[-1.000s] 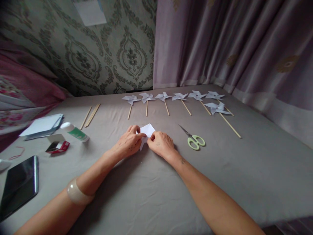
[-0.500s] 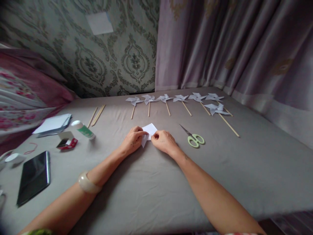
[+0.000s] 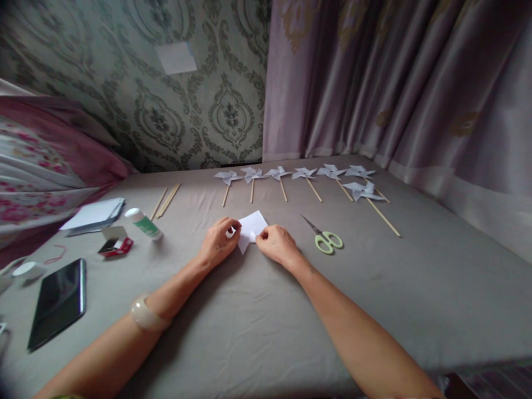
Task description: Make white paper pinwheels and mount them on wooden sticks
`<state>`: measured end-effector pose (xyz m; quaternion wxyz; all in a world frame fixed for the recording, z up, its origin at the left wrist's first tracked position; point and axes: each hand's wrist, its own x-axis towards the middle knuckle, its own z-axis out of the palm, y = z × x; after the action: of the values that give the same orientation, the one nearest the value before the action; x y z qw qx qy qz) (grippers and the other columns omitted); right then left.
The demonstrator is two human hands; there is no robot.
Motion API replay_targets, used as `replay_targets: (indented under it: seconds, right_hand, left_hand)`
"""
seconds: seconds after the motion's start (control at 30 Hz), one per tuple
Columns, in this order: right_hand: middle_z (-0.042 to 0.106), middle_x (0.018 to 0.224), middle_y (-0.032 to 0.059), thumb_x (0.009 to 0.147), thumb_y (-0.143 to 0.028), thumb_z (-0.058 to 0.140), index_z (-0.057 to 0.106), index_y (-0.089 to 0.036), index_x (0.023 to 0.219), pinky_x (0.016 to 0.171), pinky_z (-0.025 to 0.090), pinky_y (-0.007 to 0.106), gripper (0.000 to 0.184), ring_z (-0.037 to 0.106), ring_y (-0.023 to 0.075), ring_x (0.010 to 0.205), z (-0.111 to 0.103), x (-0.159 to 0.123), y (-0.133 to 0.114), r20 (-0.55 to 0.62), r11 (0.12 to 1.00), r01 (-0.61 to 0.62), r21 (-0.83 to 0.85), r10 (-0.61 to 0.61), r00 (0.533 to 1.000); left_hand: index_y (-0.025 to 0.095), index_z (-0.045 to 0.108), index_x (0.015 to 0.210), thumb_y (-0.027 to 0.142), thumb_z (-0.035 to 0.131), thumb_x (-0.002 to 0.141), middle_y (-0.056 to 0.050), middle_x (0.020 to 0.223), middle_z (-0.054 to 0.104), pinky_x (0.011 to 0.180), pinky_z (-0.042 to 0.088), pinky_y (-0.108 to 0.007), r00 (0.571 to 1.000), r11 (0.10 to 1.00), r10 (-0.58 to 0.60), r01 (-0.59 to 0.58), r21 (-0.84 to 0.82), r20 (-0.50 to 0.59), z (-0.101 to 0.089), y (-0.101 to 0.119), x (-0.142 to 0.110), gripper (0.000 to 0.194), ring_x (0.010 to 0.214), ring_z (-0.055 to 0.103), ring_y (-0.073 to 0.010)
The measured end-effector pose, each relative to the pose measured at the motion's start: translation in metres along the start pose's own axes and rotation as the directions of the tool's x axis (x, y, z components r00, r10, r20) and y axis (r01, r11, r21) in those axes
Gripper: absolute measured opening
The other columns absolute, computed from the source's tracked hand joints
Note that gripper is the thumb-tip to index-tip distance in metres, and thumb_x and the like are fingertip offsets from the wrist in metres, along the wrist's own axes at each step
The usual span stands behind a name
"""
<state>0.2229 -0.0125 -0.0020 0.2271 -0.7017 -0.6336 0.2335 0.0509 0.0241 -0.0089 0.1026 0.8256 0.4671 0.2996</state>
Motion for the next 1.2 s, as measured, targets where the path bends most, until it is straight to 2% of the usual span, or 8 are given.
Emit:
replay_targets:
  seconds: [0.13,0.27,0.43,0.57,0.67,0.77,0.93,1.2]
  right_hand:
    - [0.074,0.078,0.0078,0.075,-0.028,0.059,0.074,-0.016,0.075,0.063,0.042,0.023,0.019,0.067,0.0194,0.078,-0.004,-0.005,-0.004,0.033,0.994,-0.093,0.061,0.091,0.995]
    - [0.067,0.060,0.0045,0.079,-0.029,0.055,0.071,-0.013,0.067,0.049,0.034,0.020,0.026,0.060,0.0127,0.057,-0.009,-0.006,-0.003,0.120,0.977,-0.112,0.180,0.092,0.989]
    - [0.064,0.059,0.0016,0.081,-0.024,0.053,0.069,-0.011,0.071,0.042,0.029,0.017,0.023,0.044,0.0045,0.039,-0.020,0.007,0.023,0.082,0.928,-0.216,0.302,0.201,0.976]
    - [0.058,0.049,-0.0008,0.083,-0.024,0.051,0.067,-0.010,0.071,0.038,0.025,0.017,0.024,0.039,0.0045,0.035,-0.024,0.016,0.043,0.109,0.912,-0.280,0.299,0.259,0.960]
    - [0.055,0.045,-0.0028,0.084,-0.025,0.052,0.067,-0.011,0.072,0.035,0.022,0.018,0.024,0.036,0.0043,0.033,-0.022,0.015,0.043,0.153,0.908,-0.290,0.304,0.254,0.955]
    - [0.053,0.045,-0.0037,0.084,-0.025,0.053,0.066,-0.011,0.071,0.034,0.020,0.018,0.023,0.035,0.0040,0.032,-0.021,0.011,0.037,0.183,0.905,-0.286,0.315,0.238,0.954]
    - [0.052,0.044,-0.0048,0.084,-0.019,0.051,0.062,-0.012,0.067,0.034,0.019,0.018,0.021,0.033,0.0031,0.031,-0.021,0.004,0.027,0.252,0.887,-0.298,0.353,0.216,0.943]
    - [0.051,0.044,-0.0053,0.082,-0.014,0.052,0.063,-0.010,0.068,0.035,0.018,0.018,0.018,0.032,0.0025,0.033,-0.021,-0.002,0.019,0.358,0.894,-0.282,0.348,0.151,0.921]
  left_hand:
    - [0.018,0.061,0.079,0.014,0.050,0.080,-0.004,0.078,0.062,0.074,0.046,-0.028,1.000,1.000,-0.024,0.024,0.017,-0.015,0.001,0.000,0.000,0.012,0.077,0.057,-0.0160]
    - [0.018,0.060,0.079,0.013,0.050,0.081,-0.003,0.077,0.061,0.071,0.045,-0.027,0.999,0.999,-0.043,0.043,0.014,-0.019,0.000,-0.001,-0.001,0.011,0.074,0.056,-0.0152]
    - [0.017,0.059,0.080,0.014,0.052,0.083,-0.003,0.078,0.061,0.071,0.045,-0.027,0.999,0.998,-0.050,0.051,0.031,-0.020,-0.006,0.005,-0.009,0.008,0.075,0.057,-0.0153]
    - [0.018,0.059,0.086,0.028,0.057,0.086,-0.005,0.087,0.064,0.075,0.046,-0.029,0.996,0.994,0.043,-0.050,0.098,0.075,-0.008,0.018,-0.020,0.010,0.083,0.058,-0.0179]
    - [0.019,0.059,0.088,0.030,0.057,0.086,-0.006,0.091,0.065,0.077,0.046,-0.031,0.969,0.970,0.101,-0.146,0.193,0.225,-0.007,0.028,-0.026,0.012,0.088,0.058,-0.0200]
    - [0.019,0.060,0.086,0.028,0.056,0.086,-0.006,0.089,0.065,0.077,0.047,-0.032,0.936,0.946,0.089,-0.186,0.265,0.342,-0.007,0.033,-0.027,0.010,0.089,0.059,-0.0214]
    - [0.018,0.059,0.088,0.030,0.054,0.087,-0.008,0.092,0.065,0.075,0.046,-0.032,0.934,0.932,0.006,-0.135,0.335,0.358,-0.011,0.033,-0.026,0.012,0.091,0.059,-0.0225]
    - [0.017,0.058,0.090,0.028,0.050,0.088,-0.009,0.094,0.065,0.076,0.046,-0.032,0.935,0.921,-0.022,-0.119,0.370,0.354,-0.021,0.022,-0.022,0.014,0.091,0.059,-0.0228]
